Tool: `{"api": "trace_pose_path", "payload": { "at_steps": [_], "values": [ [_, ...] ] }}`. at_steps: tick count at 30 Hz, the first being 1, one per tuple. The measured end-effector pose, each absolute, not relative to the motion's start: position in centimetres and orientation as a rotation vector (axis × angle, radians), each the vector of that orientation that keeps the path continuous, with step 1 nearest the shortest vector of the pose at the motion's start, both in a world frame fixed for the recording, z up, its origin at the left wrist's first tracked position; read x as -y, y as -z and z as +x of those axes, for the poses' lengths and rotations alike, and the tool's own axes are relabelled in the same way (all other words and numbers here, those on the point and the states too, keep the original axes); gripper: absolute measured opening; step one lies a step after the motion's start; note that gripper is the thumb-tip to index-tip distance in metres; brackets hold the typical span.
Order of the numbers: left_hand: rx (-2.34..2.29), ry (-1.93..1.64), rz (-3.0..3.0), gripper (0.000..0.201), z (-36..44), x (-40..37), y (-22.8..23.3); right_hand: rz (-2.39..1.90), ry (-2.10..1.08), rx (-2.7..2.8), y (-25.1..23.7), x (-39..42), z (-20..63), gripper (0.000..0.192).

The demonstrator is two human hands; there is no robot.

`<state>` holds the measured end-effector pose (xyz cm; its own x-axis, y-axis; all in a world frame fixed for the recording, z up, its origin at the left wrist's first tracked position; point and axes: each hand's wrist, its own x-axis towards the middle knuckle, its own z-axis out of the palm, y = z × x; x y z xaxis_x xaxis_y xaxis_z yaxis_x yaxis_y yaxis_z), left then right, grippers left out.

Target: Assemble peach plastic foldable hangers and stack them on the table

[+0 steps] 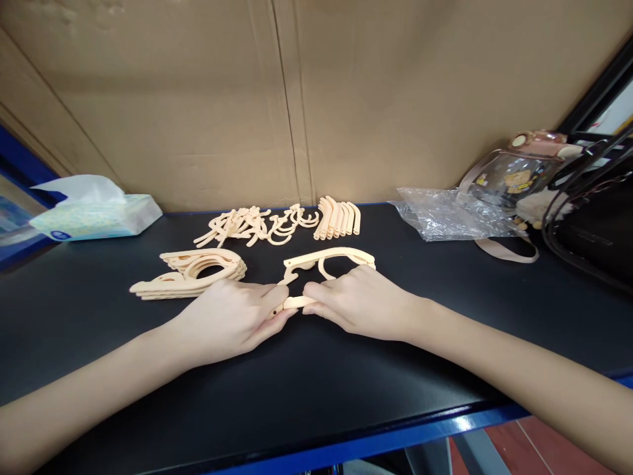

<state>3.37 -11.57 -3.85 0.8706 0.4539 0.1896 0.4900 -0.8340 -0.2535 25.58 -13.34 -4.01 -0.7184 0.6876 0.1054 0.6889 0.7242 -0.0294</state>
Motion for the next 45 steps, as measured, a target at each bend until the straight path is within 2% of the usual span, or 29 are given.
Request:
{"api": "trace_pose_path", "payload": {
  "at_steps": [11, 19, 26, 30, 36, 42, 45],
  "values": [
    [0.731, 0.159, -2.782, 0.025, 3.5, 11.5, 4.0, -1.127, -0.067, 2.826, 4.0, 13.2, 25.6, 0.041],
    [0.651, 0.244, -2.834, 0.021, 3.4, 11.6, 4.3, -0.944, -0.048, 2.769, 4.4, 12.7, 26.1, 0.037],
    [0.73, 0.263, -2.753, 0.025, 3.5, 11.6, 4.1, -0.877, 0.329, 2.384, 3.2, 12.2, 27.0, 0.023],
    [0.74, 0.28, -2.747, 0.026, 3.4, 11.6, 4.0, -1.007, 0.452, 2.294, 2.8, 11.3, 27.9, 0.026],
    [0.7, 0.31, -2.78, 0.023, 3.4, 11.6, 3.9, -1.075, 0.301, 2.431, 3.6, 10.4, 28.1, 0.027],
    [0.548, 0.352, -2.876, 0.006, 3.4, 12.0, 3.5, -1.151, 0.248, 2.438, 3.8, 10.2, 28.3, 0.025],
    [0.49, 0.346, -2.87, 0.008, 3.4, 12.2, 3.2, -1.207, 0.254, 2.424, 3.8, 10.1, 28.5, 0.023]
  ]
}}
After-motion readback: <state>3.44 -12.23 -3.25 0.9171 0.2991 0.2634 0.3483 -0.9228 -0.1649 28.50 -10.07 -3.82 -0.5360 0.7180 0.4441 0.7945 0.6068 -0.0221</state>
